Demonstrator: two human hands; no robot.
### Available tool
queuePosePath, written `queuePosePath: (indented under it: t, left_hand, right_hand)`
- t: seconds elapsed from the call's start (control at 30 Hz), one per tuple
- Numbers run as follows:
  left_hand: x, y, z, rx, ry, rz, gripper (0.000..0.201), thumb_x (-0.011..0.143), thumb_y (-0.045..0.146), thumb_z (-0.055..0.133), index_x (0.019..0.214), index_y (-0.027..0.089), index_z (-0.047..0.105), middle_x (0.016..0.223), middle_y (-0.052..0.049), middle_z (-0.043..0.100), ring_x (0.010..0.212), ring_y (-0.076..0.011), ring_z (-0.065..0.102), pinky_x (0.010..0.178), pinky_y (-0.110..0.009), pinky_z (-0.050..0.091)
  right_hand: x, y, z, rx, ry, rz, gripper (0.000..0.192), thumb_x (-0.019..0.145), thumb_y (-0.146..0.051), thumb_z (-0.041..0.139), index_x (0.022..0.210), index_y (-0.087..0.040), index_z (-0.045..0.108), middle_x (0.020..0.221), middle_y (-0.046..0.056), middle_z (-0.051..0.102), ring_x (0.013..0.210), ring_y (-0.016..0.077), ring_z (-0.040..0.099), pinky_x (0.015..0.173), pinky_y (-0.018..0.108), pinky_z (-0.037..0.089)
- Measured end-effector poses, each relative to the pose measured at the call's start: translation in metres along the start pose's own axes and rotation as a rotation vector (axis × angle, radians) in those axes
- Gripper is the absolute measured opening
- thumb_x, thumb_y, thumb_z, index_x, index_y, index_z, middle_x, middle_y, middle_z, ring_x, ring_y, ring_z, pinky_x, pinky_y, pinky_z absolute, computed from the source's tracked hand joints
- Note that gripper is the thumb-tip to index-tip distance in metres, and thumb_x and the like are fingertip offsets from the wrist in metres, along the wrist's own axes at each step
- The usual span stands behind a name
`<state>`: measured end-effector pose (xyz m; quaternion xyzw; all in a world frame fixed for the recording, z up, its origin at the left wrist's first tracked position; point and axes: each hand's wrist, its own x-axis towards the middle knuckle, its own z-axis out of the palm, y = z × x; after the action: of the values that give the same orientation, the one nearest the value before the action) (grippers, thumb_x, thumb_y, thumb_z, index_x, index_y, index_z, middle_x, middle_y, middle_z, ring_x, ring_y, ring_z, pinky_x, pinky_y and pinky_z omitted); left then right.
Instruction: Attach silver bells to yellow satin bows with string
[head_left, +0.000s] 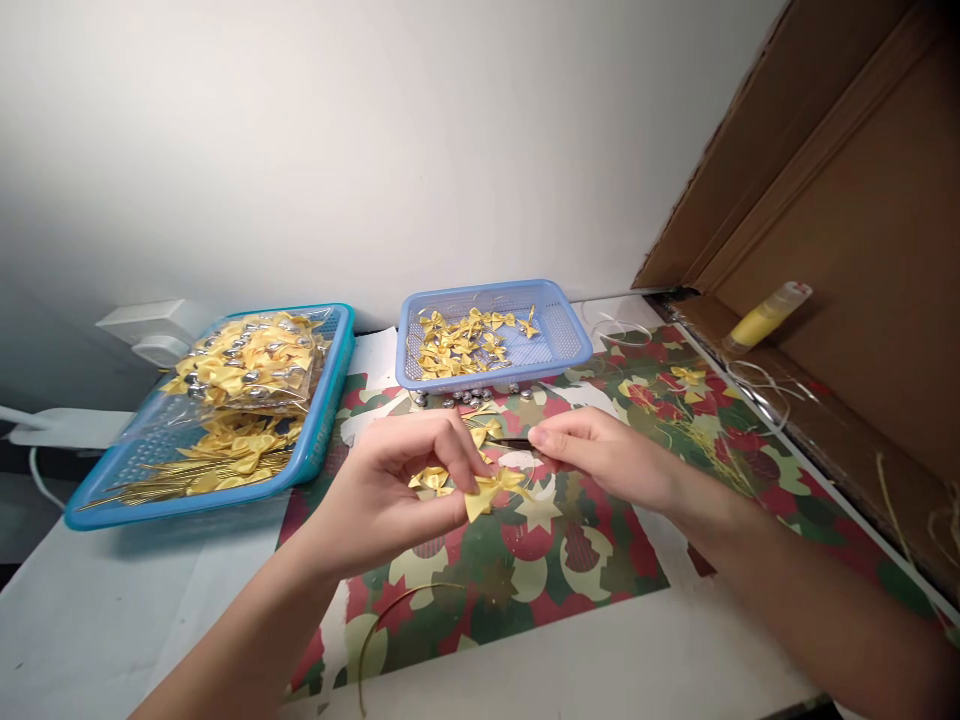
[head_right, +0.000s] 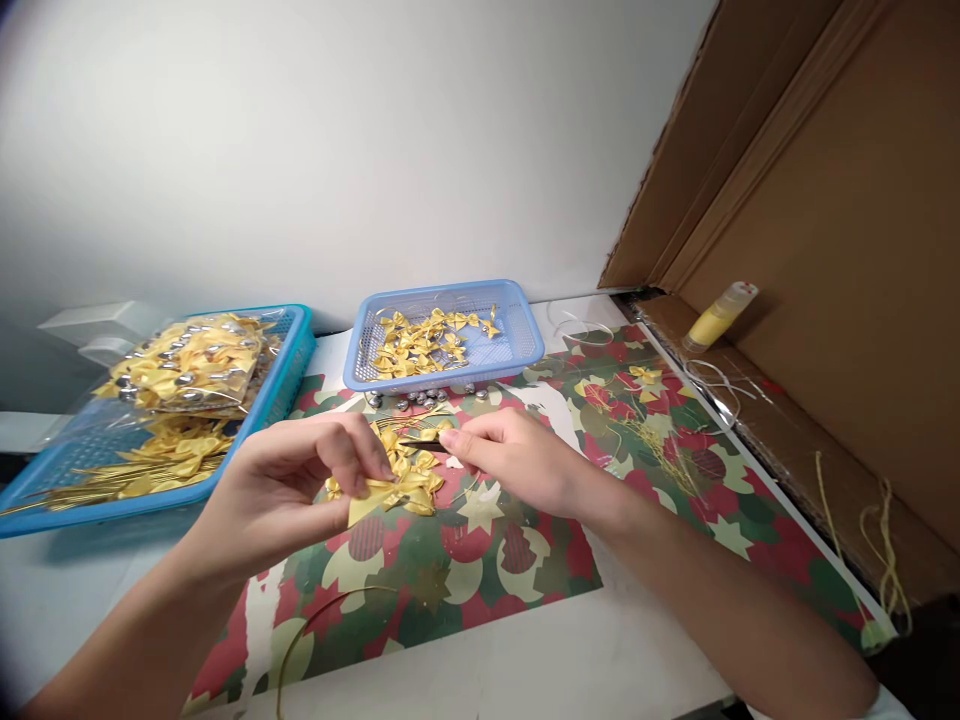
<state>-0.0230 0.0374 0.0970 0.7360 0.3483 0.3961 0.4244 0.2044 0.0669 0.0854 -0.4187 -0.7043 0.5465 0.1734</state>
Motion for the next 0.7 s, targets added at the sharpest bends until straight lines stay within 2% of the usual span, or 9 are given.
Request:
queuePosePath:
  t: [0.1, 0.2, 0.3, 0.43, 0.5, 0.6, 0.7]
  left_hand:
    - [0.002, 0.000, 0.001, -0.061, 0.052, -0.055, 0.018, 0.068, 0.003, 0.065, 0.062, 0.019, 0.058, 0.069, -0.002, 0.063, 0.067, -0.0136, 0.061, 0.060, -0.024, 0.052]
    - [0.005, -0.003, 0.001, -0.188, 0.170, -0.166, 0.017, 0.070, 0.010, 0.071, 0.063, 0.018, 0.057, 0.067, -0.001, 0.061, 0.062, -0.0117, 0.059, 0.055, -0.022, 0.052]
    - [0.008, -0.006, 0.000, -0.294, 0.286, -0.271, 0.015, 0.070, 0.016, 0.074, 0.068, 0.018, 0.059, 0.066, 0.000, 0.061, 0.058, -0.0100, 0.060, 0.055, -0.020, 0.052]
    - [0.010, -0.007, -0.002, -0.329, 0.348, -0.288, 0.013, 0.069, 0.019, 0.077, 0.073, 0.019, 0.065, 0.067, 0.001, 0.063, 0.058, -0.0095, 0.061, 0.054, -0.019, 0.051]
    - [0.010, -0.006, -0.002, -0.320, 0.349, -0.284, 0.012, 0.068, 0.019, 0.078, 0.070, 0.018, 0.066, 0.067, 0.001, 0.063, 0.058, -0.0094, 0.060, 0.054, -0.019, 0.050]
    - [0.008, -0.006, -0.002, -0.287, 0.366, -0.295, 0.012, 0.068, 0.021, 0.078, 0.068, 0.018, 0.066, 0.065, 0.000, 0.063, 0.058, -0.0099, 0.058, 0.054, -0.020, 0.050]
    - [0.007, -0.007, -0.002, -0.256, 0.389, -0.301, 0.011, 0.070, 0.023, 0.076, 0.069, 0.018, 0.066, 0.064, 0.000, 0.061, 0.058, -0.0104, 0.057, 0.053, -0.021, 0.049]
  right_hand:
    - [0.002, 0.002, -0.008, -0.191, 0.125, -0.008, 0.050, 0.095, -0.054, 0.036, 0.060, -0.018, 0.041, 0.060, -0.003, 0.037, 0.056, 0.0101, 0.034, 0.053, 0.026, 0.025]
    - [0.005, 0.009, -0.014, -0.510, 0.195, 0.065, 0.046, 0.095, -0.048, 0.039, 0.062, -0.018, 0.048, 0.061, -0.001, 0.049, 0.056, 0.0117, 0.042, 0.054, 0.027, 0.026]
    - [0.012, 0.016, -0.009, -0.838, 0.135, 0.176, 0.037, 0.092, -0.042, 0.050, 0.065, -0.018, 0.056, 0.068, 0.004, 0.062, 0.062, 0.0164, 0.054, 0.053, 0.028, 0.027]
    - [0.020, 0.023, 0.009, -1.122, 0.052, 0.217, 0.025, 0.089, -0.037, 0.056, 0.080, -0.015, 0.066, 0.077, 0.012, 0.069, 0.072, 0.0250, 0.064, 0.055, 0.030, 0.031]
    - [0.022, 0.025, 0.014, -1.181, 0.064, 0.210, 0.024, 0.089, -0.036, 0.057, 0.085, -0.015, 0.067, 0.080, 0.014, 0.070, 0.077, 0.0276, 0.066, 0.060, 0.032, 0.036]
    - [0.019, 0.024, 0.014, -1.198, 0.158, 0.164, 0.020, 0.087, -0.031, 0.060, 0.089, -0.013, 0.068, 0.092, 0.015, 0.070, 0.090, 0.0314, 0.065, 0.072, 0.037, 0.042]
    - [0.014, 0.019, 0.013, -0.990, 0.233, -0.005, 0.019, 0.086, -0.031, 0.061, 0.096, -0.015, 0.066, 0.099, 0.012, 0.069, 0.097, 0.0287, 0.062, 0.080, 0.038, 0.043]
